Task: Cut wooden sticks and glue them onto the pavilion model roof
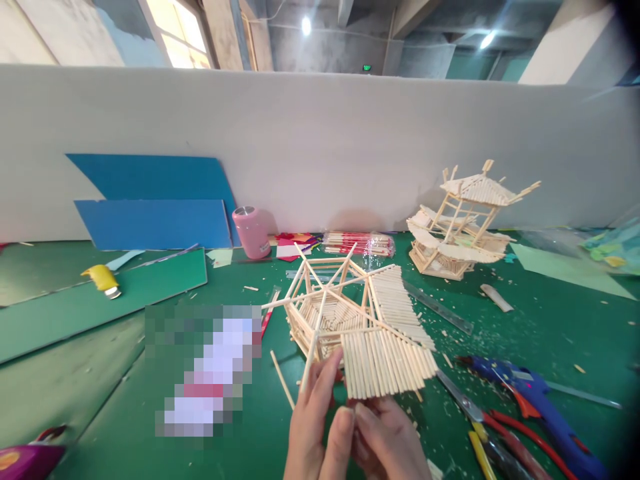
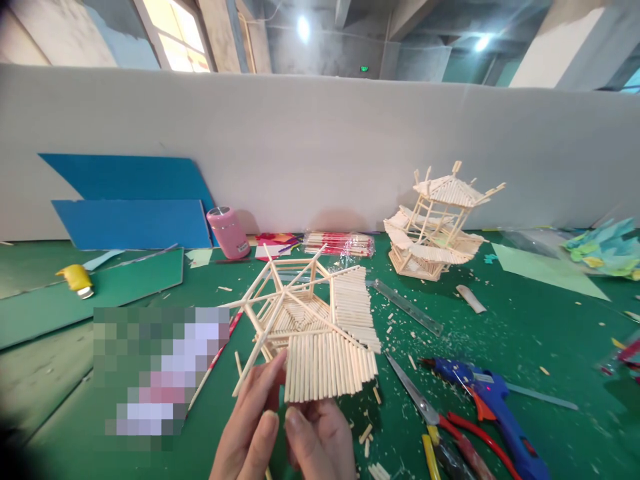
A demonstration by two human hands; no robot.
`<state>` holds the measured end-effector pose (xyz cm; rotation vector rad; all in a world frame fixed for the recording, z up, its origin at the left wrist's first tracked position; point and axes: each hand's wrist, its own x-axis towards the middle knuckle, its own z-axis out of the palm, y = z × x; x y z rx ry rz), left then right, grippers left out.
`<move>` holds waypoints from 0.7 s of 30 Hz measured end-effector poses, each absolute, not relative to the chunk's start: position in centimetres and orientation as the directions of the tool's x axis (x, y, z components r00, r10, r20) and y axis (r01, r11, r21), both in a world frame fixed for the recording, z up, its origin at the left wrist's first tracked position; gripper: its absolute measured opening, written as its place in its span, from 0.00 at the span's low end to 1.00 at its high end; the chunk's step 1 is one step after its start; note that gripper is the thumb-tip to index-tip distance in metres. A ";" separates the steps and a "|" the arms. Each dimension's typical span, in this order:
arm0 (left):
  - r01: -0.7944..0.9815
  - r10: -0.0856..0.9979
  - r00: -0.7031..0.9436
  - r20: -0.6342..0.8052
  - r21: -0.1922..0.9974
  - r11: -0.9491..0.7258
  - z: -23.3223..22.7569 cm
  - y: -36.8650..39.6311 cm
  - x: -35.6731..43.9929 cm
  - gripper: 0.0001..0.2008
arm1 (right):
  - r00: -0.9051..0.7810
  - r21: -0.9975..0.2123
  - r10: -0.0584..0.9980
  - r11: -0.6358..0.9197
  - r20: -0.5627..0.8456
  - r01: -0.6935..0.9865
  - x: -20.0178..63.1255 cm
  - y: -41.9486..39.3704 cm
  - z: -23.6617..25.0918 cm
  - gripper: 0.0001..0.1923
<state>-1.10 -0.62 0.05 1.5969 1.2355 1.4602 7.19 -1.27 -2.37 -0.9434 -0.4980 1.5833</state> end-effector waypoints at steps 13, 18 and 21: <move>0.209 0.933 -0.071 0.353 0.920 -0.332 0.6 -0.1 -1.3 0.19 | 0.054 -0.777 0.961 -0.186 -0.272 -0.601 6.9 -1.2 -1.4 0.18; 0.212 0.938 -0.089 0.334 0.927 -0.309 0.6 -0.3 -1.2 0.19 | 0.018 -0.802 0.973 -0.179 -0.230 -0.570 7.1 -1.3 -1.9 0.16; 0.208 0.942 -0.090 0.322 0.931 -0.298 0.4 -0.4 -1.2 0.19 | 0.014 -0.786 0.964 -0.209 -0.267 -0.581 7.5 -1.5 -1.7 0.16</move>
